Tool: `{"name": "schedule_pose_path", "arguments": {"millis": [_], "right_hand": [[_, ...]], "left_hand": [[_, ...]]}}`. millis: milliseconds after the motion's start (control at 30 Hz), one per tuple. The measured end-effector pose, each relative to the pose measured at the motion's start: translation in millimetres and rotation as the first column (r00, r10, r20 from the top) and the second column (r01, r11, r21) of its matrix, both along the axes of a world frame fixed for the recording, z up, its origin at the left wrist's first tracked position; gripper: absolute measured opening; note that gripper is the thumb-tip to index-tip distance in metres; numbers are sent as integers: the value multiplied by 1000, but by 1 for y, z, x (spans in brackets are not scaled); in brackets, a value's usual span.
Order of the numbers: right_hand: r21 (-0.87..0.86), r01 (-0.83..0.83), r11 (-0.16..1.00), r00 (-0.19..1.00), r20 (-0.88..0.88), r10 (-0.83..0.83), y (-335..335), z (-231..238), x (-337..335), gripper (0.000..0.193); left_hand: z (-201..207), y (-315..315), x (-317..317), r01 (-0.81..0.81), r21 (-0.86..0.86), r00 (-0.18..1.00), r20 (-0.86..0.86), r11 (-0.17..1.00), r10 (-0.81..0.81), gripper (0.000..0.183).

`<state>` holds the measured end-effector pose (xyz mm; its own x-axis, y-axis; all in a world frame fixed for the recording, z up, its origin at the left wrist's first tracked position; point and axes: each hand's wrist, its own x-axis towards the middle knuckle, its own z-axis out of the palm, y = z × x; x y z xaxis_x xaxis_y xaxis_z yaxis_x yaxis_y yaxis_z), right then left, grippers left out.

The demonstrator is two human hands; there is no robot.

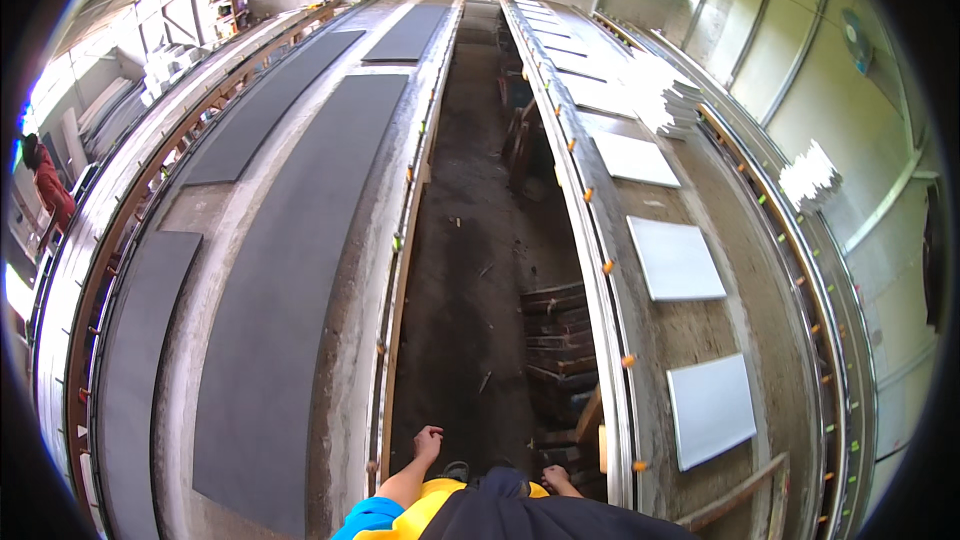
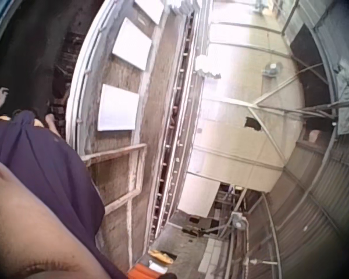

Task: The person repeatedly picks up white rectangular panels from a stack on a conveyor belt and places them into a wooden frame. They adjust the panels within the frame using both hands before moving the frame aside and repeating the process with the next panel.

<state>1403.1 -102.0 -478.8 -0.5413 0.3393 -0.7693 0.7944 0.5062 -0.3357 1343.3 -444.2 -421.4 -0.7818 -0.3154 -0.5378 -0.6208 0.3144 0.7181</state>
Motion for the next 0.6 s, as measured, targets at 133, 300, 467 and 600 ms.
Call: {"name": "schedule_pose_path", "arguments": {"millis": [133,300,467,600], "right_hand": [[-5,-212,977,925,-325,199,-19,-23,-117,19],[-172,-69,983,931,-364,2,-59,17,-264,20],[150,-161,975,756,-617,220,-71,27,-370,17],[117,-123,985,742,-648,170,-91,38,-449,17]], "left_hand": [[11,12,-81,116,29,987,-113,993,-112,19],[14,-12,-194,193,-55,955,-219,980,-201,18],[20,-31,-291,230,-270,956,-117,935,-269,17],[32,-46,-384,154,-313,952,-208,937,-226,16]]}}
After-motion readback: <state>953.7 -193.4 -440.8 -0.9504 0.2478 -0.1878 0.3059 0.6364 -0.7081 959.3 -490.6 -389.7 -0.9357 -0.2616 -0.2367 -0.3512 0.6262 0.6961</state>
